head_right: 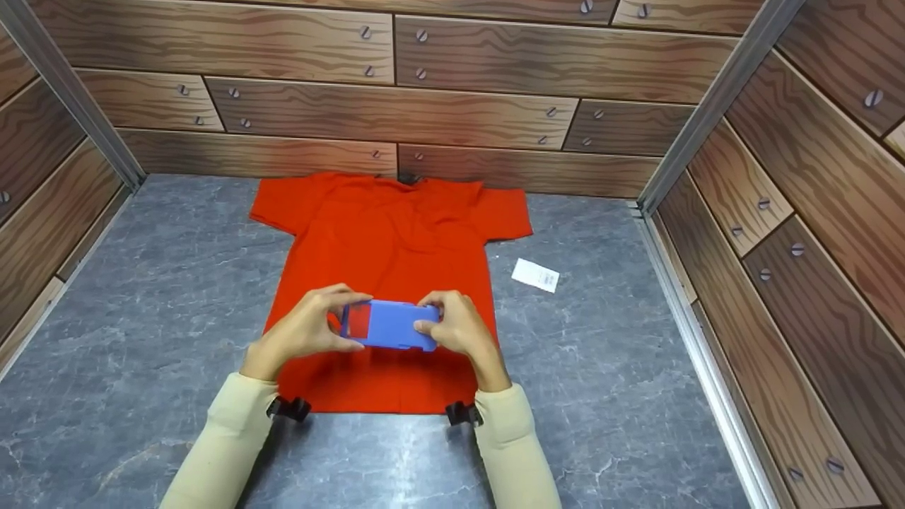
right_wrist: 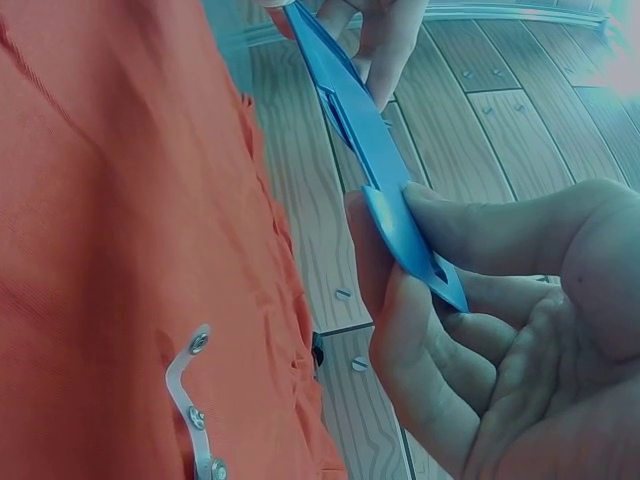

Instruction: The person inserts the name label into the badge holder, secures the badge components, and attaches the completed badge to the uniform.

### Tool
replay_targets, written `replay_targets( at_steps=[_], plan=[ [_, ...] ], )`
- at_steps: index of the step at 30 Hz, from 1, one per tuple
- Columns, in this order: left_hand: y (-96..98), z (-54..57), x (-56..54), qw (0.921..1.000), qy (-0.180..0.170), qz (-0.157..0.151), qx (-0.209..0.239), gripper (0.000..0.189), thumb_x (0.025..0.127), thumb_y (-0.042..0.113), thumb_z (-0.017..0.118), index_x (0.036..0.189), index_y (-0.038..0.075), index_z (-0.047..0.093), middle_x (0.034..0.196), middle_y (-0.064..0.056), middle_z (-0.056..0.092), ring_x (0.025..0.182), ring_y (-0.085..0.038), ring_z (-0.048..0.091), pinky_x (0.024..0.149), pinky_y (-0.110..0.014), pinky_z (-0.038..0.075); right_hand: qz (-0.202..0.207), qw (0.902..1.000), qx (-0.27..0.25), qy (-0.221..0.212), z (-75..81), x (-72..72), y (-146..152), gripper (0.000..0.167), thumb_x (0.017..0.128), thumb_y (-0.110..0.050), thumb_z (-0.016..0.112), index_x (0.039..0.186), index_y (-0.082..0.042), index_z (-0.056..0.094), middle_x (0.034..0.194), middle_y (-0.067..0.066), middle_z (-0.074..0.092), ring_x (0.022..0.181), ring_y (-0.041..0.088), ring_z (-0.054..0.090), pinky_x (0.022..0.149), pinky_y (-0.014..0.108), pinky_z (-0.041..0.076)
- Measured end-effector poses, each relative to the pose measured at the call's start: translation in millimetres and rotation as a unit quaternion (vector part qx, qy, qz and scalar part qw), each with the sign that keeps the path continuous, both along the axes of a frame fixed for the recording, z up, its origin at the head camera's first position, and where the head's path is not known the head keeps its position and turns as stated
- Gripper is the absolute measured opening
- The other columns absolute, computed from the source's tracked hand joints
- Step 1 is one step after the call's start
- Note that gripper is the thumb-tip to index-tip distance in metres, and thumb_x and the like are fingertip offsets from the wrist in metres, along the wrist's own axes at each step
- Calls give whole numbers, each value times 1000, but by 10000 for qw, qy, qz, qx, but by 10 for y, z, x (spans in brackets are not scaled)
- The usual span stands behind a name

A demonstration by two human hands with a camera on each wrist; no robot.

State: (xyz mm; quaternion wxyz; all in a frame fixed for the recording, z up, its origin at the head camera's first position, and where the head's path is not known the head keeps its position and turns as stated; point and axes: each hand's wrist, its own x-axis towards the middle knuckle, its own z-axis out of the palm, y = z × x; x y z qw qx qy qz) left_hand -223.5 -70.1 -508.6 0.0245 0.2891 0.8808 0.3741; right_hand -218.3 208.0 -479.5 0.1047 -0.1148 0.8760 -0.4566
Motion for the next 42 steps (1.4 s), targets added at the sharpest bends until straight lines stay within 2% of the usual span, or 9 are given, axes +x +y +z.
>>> replay_targets(
  at_steps=[8, 20, 33, 38, 42],
  plan=[
    [-15, -7, -13, 9998, 113, -86, 136, 67, 77, 26, 93, 137, 17, 66, 116, -3, 66, 101, -18, 63, 83, -31, 61, 138, 9996, -226, 74, -1, -8, 19, 23, 88, 1, 77, 111, 6, 73, 97, 25, 73, 76, 22, 69, 63, 29, 59],
    [-15, 15, -7, 10000, 26, -8, 89, 67, 77, 25, 93, 138, 18, 66, 119, -5, 66, 110, -22, 62, 88, -38, 62, 95, 9999, -119, 78, 1, -20, 40, 23, 89, 2, 76, 111, 5, 73, 96, 25, 72, 73, 20, 66, 60, 27, 58],
    [-16, -1, -25, 9999, 64, -25, 130, 67, 76, 24, 94, 137, 17, 67, 113, -7, 66, 94, -16, 59, 79, -33, 60, 86, 9998, -173, -62, 9, -15, 64, 26, 89, 1, 76, 115, 5, 72, 99, 25, 72, 74, 21, 67, 62, 32, 59],
    [-19, -2, -28, 9997, 60, -57, 215, 67, 75, 23, 95, 136, 16, 68, 115, -13, 67, 94, -18, 59, 80, -36, 59, 60, 9994, -251, -249, 20, -9, 69, 26, 90, 1, 75, 116, 4, 72, 98, 24, 72, 71, 20, 65, 60, 35, 57],
    [-30, -4, -22, 9998, 80, -13, 170, 68, 74, 23, 95, 135, 16, 68, 114, -13, 67, 93, -18, 59, 79, -35, 58, 10, 9994, -183, -291, 20, -9, 67, 27, 90, 0, 75, 116, 3, 72, 99, 24, 72, 72, 20, 65, 61, 34, 58]
  ],
)
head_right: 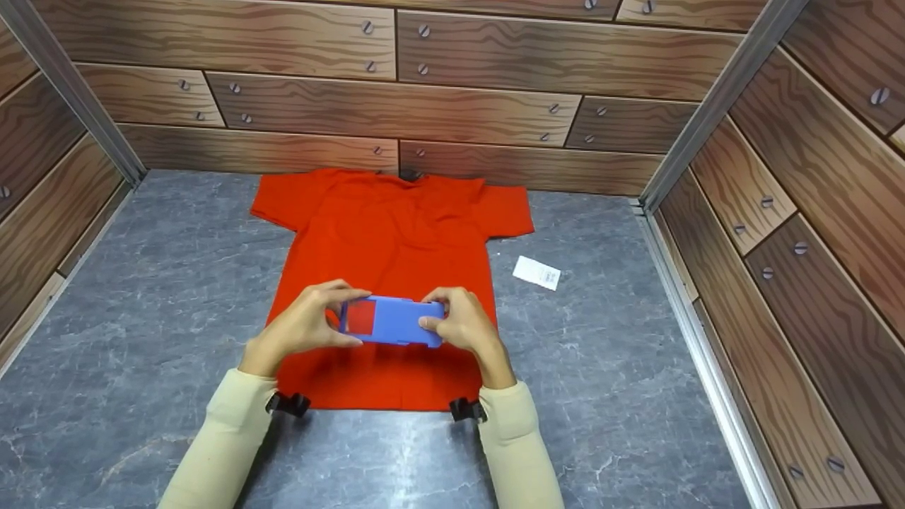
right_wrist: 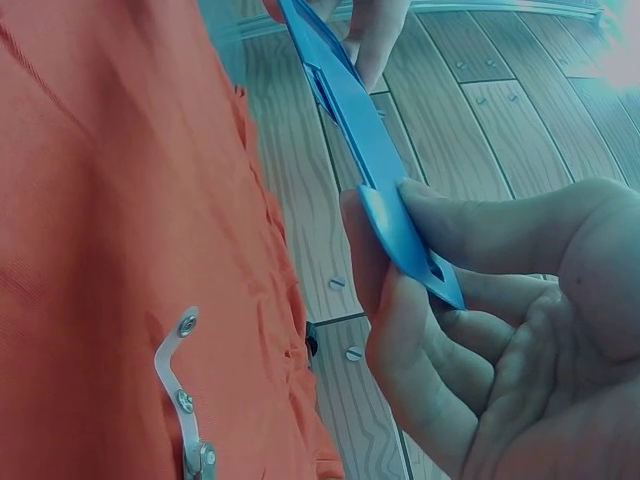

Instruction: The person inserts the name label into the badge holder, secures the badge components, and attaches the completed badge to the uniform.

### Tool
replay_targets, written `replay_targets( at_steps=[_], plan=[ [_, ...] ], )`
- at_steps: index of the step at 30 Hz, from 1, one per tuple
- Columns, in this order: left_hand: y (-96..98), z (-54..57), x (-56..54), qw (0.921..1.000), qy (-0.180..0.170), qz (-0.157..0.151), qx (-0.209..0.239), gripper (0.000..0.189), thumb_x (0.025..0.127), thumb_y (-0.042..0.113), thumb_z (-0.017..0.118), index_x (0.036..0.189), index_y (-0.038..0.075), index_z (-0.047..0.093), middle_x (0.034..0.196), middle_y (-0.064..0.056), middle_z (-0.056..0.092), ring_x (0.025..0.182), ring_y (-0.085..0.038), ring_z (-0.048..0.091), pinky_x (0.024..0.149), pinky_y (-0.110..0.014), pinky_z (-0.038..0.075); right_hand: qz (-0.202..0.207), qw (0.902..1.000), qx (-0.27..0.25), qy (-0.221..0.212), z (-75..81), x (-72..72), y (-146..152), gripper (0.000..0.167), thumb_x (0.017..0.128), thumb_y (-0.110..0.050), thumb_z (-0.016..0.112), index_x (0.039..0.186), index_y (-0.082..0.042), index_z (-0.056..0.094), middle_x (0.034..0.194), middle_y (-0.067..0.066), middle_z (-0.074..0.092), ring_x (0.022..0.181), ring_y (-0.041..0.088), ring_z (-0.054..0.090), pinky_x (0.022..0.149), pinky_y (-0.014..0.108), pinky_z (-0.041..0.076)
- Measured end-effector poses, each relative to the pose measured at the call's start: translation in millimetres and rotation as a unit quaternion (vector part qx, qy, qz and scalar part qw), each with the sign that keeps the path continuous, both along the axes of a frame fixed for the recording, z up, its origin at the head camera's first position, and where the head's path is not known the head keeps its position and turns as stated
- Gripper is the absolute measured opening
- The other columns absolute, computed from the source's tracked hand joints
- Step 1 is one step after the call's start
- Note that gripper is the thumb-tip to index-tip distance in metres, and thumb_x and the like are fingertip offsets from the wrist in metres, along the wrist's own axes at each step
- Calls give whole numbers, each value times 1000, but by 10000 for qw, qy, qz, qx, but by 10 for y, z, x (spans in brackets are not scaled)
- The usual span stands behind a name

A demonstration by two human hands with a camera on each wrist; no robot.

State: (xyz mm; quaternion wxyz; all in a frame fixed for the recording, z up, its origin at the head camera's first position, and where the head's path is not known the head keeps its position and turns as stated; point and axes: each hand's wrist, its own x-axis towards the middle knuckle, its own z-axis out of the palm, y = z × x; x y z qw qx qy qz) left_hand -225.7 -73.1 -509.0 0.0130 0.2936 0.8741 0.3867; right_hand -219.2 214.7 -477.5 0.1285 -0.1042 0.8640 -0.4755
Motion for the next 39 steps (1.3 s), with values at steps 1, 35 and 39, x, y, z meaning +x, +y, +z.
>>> replay_targets(
  at_steps=[1, 35, 39],
  plan=[
    [-3, -2, -1, 10000, 12, 3, -8, 68, 74, 23, 95, 136, 16, 68, 114, -12, 67, 92, -18, 59, 79, -34, 57, -11, 10000, 30, 2, 1, -1, 1, 27, 90, 0, 76, 116, 3, 72, 100, 24, 72, 72, 21, 64, 61, 33, 57],
    [-81, 34, 7, 9999, -93, 41, 45, 68, 76, 22, 94, 138, 15, 67, 114, -15, 66, 73, -13, 62, 70, -23, 56, 47, 9999, 112, 89, 23, -22, 90, 27, 90, 0, 75, 116, 6, 71, 97, 25, 71, 70, 19, 63, 59, 34, 56],
    [-87, 27, 4, 9999, -86, 36, 63, 68, 76, 21, 94, 138, 13, 66, 114, -16, 66, 73, -16, 64, 72, -28, 59, 38, 9999, 109, 110, 38, -18, 101, 26, 90, 0, 75, 116, 5, 71, 98, 25, 71, 71, 19, 62, 58, 33, 55]
  ],
)
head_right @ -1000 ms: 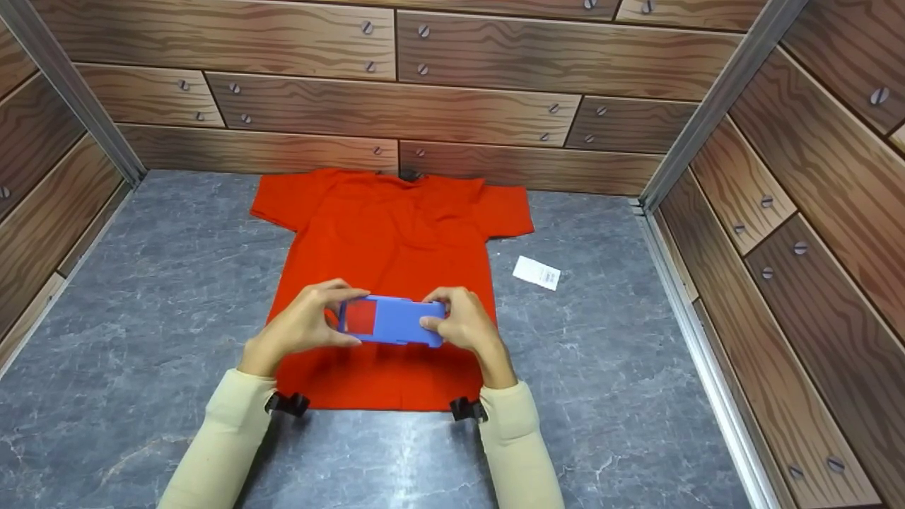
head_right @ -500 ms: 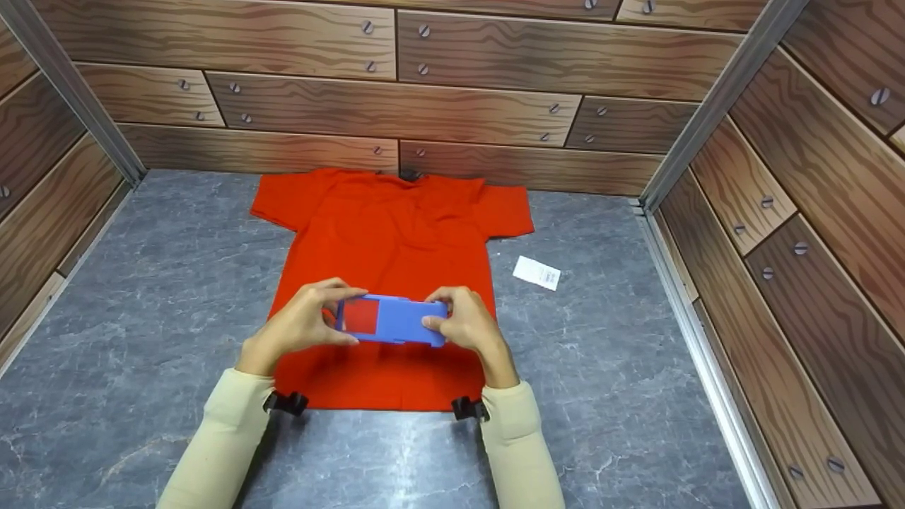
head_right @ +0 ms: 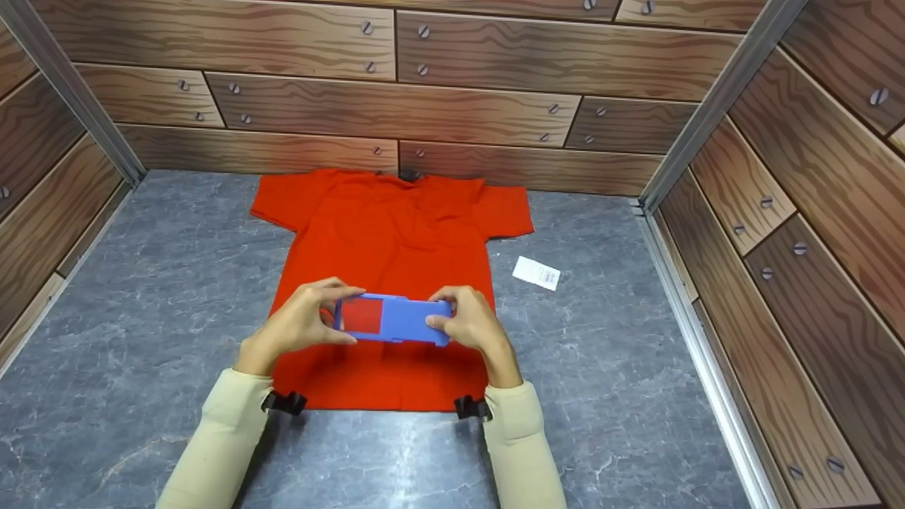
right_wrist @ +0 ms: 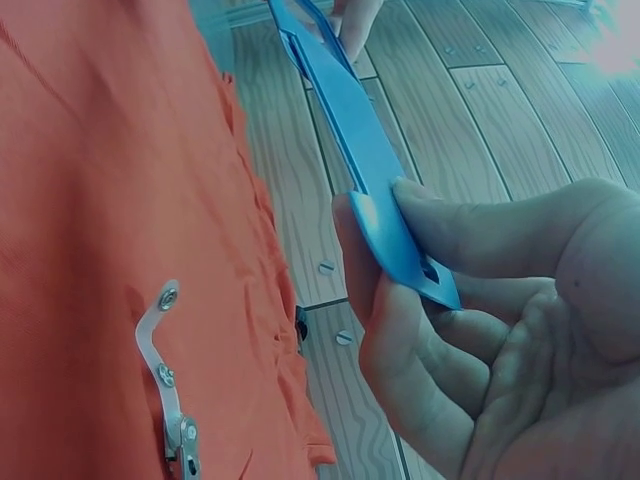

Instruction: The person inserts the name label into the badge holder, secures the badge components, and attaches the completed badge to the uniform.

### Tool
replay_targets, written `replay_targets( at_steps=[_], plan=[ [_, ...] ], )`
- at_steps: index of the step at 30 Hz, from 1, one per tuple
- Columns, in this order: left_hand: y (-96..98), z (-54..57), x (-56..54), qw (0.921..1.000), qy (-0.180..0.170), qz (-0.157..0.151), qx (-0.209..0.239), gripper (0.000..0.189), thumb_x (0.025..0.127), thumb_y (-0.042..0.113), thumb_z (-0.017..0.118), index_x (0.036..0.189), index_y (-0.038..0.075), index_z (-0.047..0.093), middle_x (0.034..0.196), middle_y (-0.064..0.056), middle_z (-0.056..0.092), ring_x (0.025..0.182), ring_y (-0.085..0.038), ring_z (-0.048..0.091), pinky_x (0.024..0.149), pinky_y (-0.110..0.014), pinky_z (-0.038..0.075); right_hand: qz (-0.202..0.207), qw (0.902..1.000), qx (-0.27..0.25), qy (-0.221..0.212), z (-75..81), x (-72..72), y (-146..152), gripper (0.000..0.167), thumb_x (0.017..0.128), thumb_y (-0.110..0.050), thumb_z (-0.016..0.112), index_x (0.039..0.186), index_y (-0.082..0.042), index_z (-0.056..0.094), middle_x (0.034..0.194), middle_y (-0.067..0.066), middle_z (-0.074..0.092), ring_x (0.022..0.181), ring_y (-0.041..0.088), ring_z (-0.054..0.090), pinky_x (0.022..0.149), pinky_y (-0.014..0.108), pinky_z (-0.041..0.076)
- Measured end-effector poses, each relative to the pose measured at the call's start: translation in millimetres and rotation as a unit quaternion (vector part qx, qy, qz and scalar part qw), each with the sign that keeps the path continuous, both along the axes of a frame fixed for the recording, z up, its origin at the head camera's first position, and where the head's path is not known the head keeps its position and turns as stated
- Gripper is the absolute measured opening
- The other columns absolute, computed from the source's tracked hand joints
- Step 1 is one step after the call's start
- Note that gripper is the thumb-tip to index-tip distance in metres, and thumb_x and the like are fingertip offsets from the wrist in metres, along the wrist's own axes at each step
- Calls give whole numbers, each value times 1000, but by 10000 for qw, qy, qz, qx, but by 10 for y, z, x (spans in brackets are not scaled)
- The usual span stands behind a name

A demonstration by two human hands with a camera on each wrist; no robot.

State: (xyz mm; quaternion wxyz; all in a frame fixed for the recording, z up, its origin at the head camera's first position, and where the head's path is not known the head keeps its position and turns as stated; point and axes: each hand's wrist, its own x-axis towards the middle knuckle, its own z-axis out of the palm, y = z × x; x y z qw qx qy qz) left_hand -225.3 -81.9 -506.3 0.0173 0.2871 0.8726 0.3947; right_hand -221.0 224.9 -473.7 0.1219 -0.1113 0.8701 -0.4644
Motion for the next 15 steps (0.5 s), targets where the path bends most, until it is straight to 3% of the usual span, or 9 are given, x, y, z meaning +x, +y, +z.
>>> replay_targets(
  at_steps=[7, 11, 15],
  plan=[
    [-15, -10, -8, 9998, -15, -59, 184, 67, 75, 18, 94, 136, 10, 67, 112, -17, 67, 72, -18, 65, 78, -44, 62, 15, 9999, 68, 91, 0, -4, 26, 25, 90, 0, 75, 115, 6, 71, 98, 24, 70, 70, 19, 61, 57, 28, 52],
    [-19, -12, -11, 9998, -47, -45, 203, 67, 75, 18, 94, 137, 11, 67, 111, -15, 67, 73, -18, 65, 77, -41, 62, -5, 10000, 72, 67, 0, -5, 41, 25, 91, 0, 75, 114, 6, 71, 95, 23, 70, 68, 18, 59, 56, 25, 50],
    [-21, -14, -10, 9996, -120, -36, 265, 68, 75, 16, 94, 137, 11, 67, 109, -12, 67, 72, -12, 64, 72, -28, 60, 18, 10000, -45, 23, 17, 3, 47, 25, 90, 0, 75, 114, 6, 71, 94, 22, 71, 67, 18, 60, 56, 24, 50]
  ],
)
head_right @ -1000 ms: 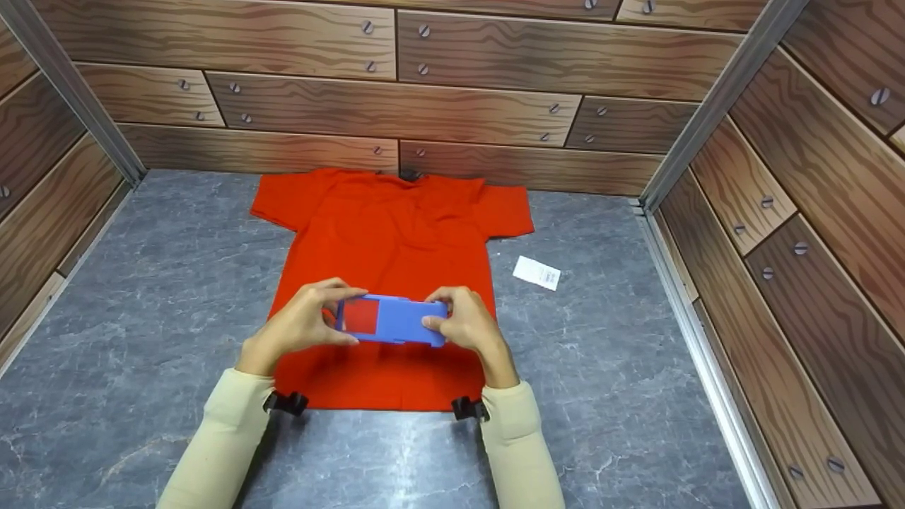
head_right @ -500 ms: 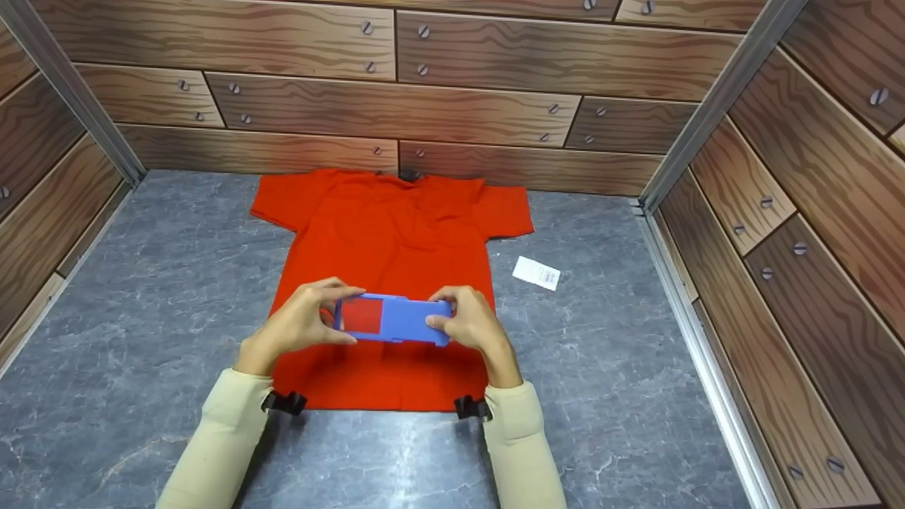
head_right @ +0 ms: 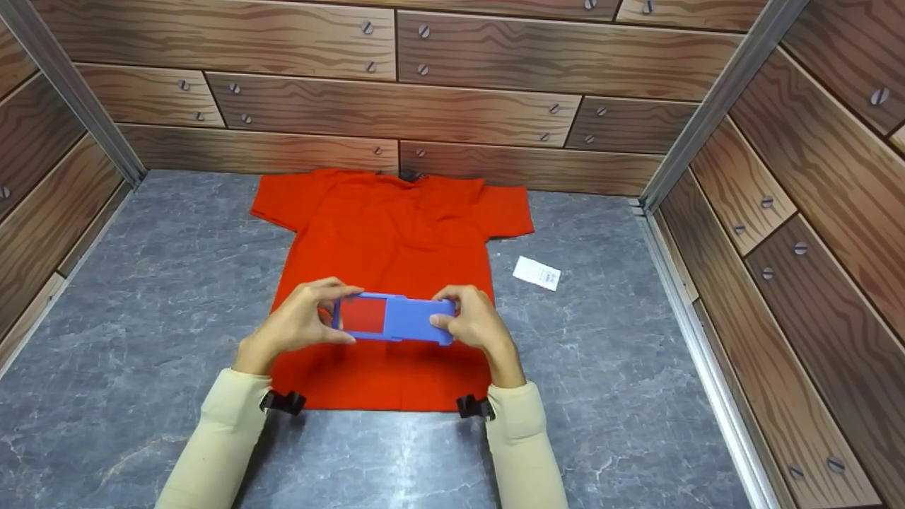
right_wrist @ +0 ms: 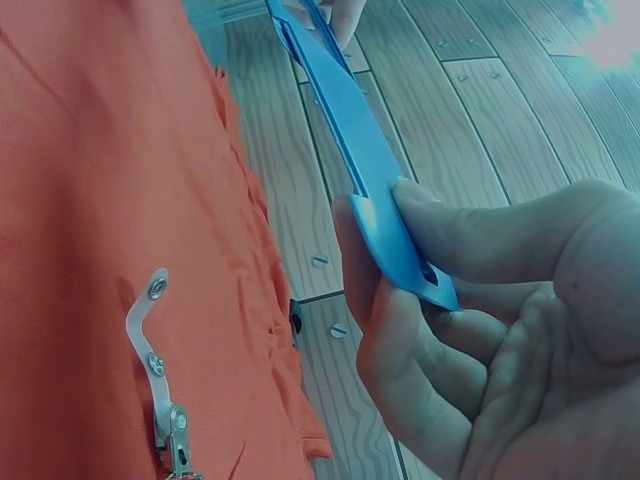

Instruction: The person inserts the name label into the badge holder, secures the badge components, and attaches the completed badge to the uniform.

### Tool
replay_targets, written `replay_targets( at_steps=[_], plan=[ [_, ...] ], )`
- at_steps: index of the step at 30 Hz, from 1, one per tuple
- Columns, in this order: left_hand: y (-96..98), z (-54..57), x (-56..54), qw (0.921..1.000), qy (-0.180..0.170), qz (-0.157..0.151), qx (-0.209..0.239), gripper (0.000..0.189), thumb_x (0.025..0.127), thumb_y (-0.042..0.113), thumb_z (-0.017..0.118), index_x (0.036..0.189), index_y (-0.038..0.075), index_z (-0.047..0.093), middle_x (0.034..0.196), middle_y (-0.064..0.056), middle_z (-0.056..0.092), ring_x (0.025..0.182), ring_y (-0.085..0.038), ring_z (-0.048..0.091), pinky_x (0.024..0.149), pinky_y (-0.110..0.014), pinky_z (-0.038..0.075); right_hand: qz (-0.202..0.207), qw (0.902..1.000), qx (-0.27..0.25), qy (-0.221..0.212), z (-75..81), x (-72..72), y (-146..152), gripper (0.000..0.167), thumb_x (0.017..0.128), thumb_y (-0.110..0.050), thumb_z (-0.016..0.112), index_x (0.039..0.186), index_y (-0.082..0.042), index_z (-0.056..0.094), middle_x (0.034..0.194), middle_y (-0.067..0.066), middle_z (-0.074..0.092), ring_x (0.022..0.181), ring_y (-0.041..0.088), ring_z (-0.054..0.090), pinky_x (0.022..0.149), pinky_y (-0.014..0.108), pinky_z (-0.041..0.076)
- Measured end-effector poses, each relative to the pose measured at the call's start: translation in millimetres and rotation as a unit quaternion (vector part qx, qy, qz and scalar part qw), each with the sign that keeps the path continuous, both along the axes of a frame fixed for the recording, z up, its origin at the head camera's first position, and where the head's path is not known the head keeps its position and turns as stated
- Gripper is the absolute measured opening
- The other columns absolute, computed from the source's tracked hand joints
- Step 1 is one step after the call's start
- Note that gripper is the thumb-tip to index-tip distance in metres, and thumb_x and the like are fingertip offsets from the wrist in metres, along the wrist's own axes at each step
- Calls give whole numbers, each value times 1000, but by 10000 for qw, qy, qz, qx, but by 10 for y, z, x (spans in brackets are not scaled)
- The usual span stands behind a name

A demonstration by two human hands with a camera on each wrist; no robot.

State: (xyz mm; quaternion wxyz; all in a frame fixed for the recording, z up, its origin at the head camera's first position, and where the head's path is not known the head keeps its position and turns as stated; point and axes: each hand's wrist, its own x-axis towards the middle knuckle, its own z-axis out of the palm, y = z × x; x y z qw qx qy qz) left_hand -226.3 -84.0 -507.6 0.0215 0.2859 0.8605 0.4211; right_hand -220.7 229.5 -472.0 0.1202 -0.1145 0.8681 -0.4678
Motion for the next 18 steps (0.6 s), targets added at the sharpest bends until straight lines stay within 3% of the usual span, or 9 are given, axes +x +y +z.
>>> replay_targets(
  at_steps=[3, 8, 18],
  plan=[
    [-1, 5, 2, 10000, -3, -6, 12, 68, 75, 16, 94, 137, 11, 66, 109, -13, 67, 72, -9, 63, 70, -22, 57, 34, 10000, -69, 4, 14, 2, 4, 26, 90, 1, 75, 115, 7, 70, 95, 24, 71, 67, 18, 60, 56, 25, 50],
    [-3, 10, 5, 10000, 72, 22, -53, 67, 76, 17, 93, 137, 12, 67, 111, -14, 67, 72, -10, 63, 71, -22, 57, 36, 10000, -14, 89, 5, 1, 11, 25, 90, 2, 75, 114, 8, 70, 94, 24, 70, 67, 19, 60, 56, 27, 52],
    [-4, 22, 11, 9998, 116, 96, -129, 67, 75, 20, 94, 136, 12, 67, 107, -3, 65, 71, -8, 63, 72, -22, 58, -29, 10000, -27, 70, 13, 2, 20, 25, 90, 2, 75, 114, 7, 71, 96, 25, 71, 70, 21, 62, 58, 28, 54]
  ],
)
